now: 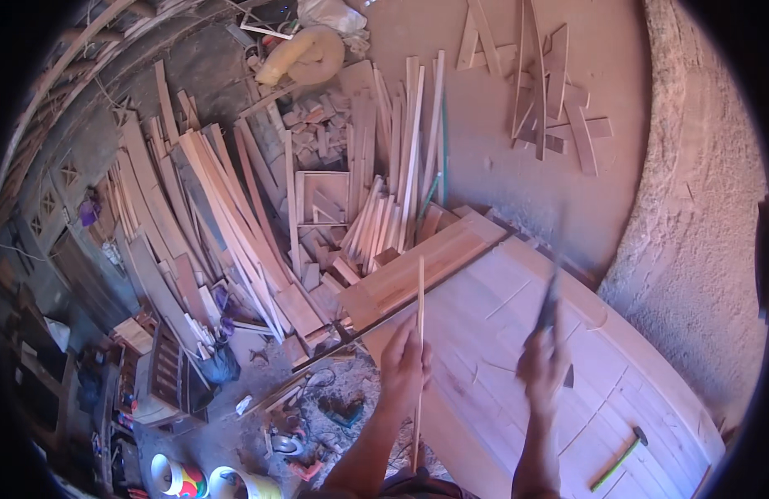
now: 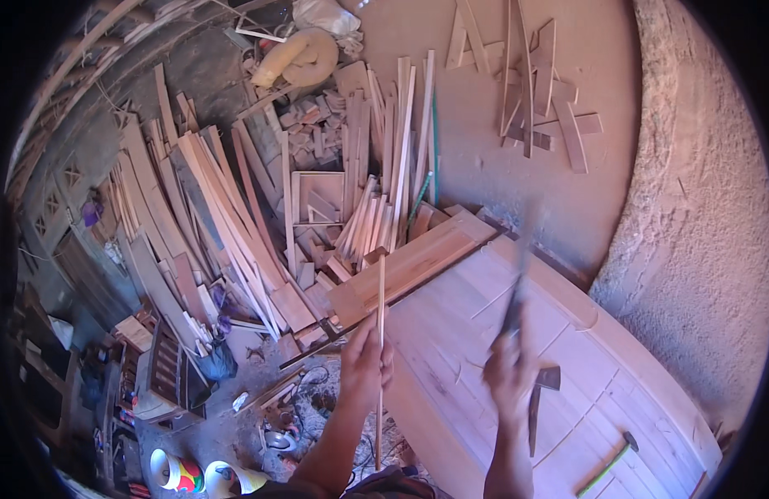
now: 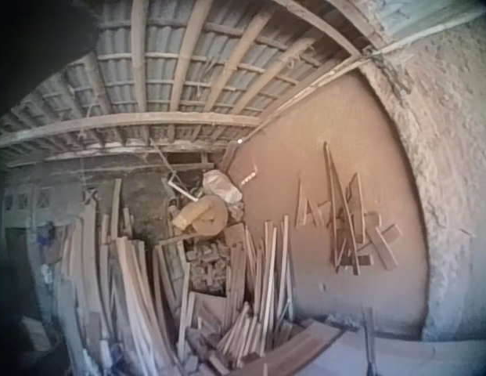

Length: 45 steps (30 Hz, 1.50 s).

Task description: The person uses a power drill on a wooden door, then uses a chisel and hammer to shape and fit a wooden component into the door structure.

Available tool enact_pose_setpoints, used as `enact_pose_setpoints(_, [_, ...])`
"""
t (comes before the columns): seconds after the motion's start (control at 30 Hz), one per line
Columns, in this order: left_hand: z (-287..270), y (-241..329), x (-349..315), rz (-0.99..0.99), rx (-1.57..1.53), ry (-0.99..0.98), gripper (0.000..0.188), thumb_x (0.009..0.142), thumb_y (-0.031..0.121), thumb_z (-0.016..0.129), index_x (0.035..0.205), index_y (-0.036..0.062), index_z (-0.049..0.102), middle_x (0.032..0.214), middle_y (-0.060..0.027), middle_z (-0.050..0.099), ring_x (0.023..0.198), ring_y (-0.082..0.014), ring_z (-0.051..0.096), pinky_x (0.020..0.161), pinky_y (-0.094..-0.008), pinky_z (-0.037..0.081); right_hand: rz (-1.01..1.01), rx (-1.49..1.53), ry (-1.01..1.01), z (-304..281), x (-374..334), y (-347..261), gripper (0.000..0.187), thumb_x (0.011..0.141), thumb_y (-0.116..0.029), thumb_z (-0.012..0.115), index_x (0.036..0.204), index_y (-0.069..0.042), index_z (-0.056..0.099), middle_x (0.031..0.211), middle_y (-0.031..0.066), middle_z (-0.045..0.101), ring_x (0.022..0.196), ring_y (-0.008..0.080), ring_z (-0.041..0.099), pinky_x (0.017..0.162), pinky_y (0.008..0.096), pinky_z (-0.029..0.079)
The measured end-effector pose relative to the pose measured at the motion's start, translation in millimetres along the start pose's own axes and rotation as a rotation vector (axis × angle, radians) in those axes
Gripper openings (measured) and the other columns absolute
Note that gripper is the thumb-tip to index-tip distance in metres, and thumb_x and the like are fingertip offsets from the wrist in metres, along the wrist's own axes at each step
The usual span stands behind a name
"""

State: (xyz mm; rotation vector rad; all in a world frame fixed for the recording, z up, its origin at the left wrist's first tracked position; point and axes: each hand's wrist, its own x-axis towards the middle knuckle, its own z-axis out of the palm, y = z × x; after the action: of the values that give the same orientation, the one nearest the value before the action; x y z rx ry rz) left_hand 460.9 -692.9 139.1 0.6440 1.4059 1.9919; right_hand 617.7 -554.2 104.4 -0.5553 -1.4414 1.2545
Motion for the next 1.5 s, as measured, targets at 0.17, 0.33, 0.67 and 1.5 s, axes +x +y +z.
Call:
enact_pose_setpoints(0.17, [3, 2, 25, 0.13, 0.034, -0.059, 0.04, 0.108, 0.024, 0.043, 0.147, 0.0152, 0.046, 0.071, 0.0052, 0.044, 0.05, -0.0021, 0.036, 0.043, -0.0175, 0.031, -0.023, -0.165, -0.403, 22, -103, 36, 0.052, 0.098, -0.008, 0.054, 0.149, -0.006, 0.043, 0.07, 0.0021, 0.06, 0.055, 0.0071, 0.055, 0.051, 0.0261, 0.047])
enact_pose_setpoints(0.33, [-1, 4, 26, 0.196, 0.047, -0.048, 0.039, 0.108, 0.021, 0.043, 0.146, 0.0125, 0.047, 0.073, 0.0067, 0.042, 0.055, -0.0013, 0.037, 0.046, -0.0169, 0.031, 0.006, -0.116, -0.455, 22, -122, 22, 0.053, 0.099, -0.008, 0.055, 0.15, -0.007, 0.041, 0.068, 0.0002, 0.057, 0.054, 0.0072, 0.052, 0.051, 0.026, 0.046])
enact_pose_setpoints(0.67, [-7, -59, -23, 0.189, 0.29, -0.271, 0.042, 0.105, 0.011, 0.047, 0.146, 0.0035, 0.045, 0.096, 0.0009, 0.06, 0.068, -0.0036, 0.049, 0.059, -0.0194, 0.044, 0.111, 0.106, 0.0, 43, -25, -1, 0.054, 0.104, -0.016, 0.047, 0.154, -0.006, 0.032, 0.067, -0.0029, 0.049, 0.049, 0.0037, 0.045, 0.043, 0.0212, 0.039])
enact_pose_setpoints(1.5, [-5, -63, -45, 0.15, 0.304, -0.287, 0.044, 0.107, 0.018, 0.042, 0.151, 0.01, 0.04, 0.074, 0.0042, 0.045, 0.056, -0.0024, 0.039, 0.048, -0.0176, 0.036, 0.113, 0.243, 0.057, 42, -9, -22, 0.053, 0.105, -0.023, 0.044, 0.155, -0.009, 0.031, 0.07, -0.0016, 0.05, 0.051, 0.0048, 0.047, 0.043, 0.022, 0.042])
